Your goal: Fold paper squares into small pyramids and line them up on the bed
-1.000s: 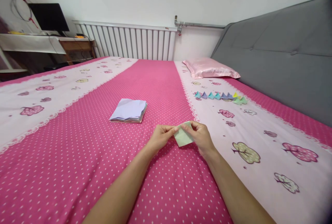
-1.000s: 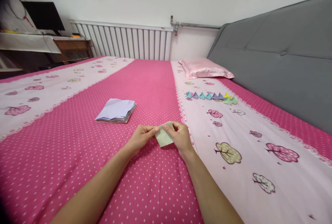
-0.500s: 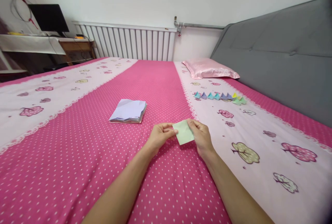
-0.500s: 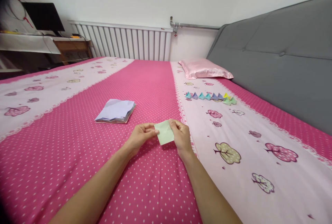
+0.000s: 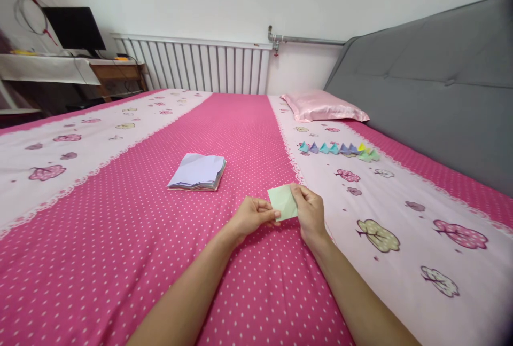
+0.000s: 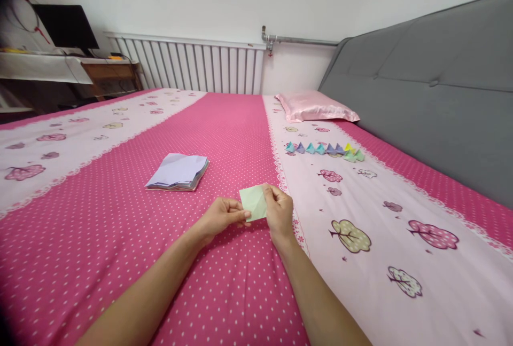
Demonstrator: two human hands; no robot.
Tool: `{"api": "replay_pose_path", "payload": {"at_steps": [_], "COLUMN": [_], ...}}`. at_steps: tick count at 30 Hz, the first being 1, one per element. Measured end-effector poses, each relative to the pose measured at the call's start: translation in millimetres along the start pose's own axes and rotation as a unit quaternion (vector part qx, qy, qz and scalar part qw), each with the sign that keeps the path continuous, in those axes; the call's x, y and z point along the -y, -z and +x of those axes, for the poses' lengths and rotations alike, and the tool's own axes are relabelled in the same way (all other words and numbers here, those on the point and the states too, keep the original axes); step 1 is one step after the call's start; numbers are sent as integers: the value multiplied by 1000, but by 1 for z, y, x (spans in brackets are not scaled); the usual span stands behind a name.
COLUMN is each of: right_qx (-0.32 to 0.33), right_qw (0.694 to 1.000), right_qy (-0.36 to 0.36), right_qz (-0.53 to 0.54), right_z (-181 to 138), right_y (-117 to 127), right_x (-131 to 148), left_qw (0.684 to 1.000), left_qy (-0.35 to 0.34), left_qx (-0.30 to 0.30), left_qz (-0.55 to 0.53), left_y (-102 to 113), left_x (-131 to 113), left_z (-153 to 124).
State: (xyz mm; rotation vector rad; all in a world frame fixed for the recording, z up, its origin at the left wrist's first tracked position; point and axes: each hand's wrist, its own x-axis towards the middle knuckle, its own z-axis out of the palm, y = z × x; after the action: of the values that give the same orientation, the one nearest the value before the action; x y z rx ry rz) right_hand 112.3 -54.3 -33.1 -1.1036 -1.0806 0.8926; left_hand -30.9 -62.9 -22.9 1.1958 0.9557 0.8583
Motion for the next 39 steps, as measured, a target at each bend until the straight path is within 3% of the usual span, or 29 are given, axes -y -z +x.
{"api": "replay_pose_path", "payload": {"at_steps": [21,28,30,33,39], "right_qx": [-1,68,82,50,22], "right_qw": [1000,997,997,994,958], "right_qy": [-20,-27,-2,73,209], "right_qz": [20,13,3,-69,-194], "right_z": [3,2,2,4,4], "right_y": [2,0,0,3,7], "right_x": [-2,1,2,3,7], "left_qw": [999,998,996,991,978], "left_qy": [-5,-42,-54,-67,-100], "left_qx": [27,-43,-69,-113,-183], "left_qz": [-16,-8,-8,-16,-2], "left_y": [3,5,5,7,7], "left_x": [2,0,0,0,0], "left_z": [1,1,2,3,5]}}
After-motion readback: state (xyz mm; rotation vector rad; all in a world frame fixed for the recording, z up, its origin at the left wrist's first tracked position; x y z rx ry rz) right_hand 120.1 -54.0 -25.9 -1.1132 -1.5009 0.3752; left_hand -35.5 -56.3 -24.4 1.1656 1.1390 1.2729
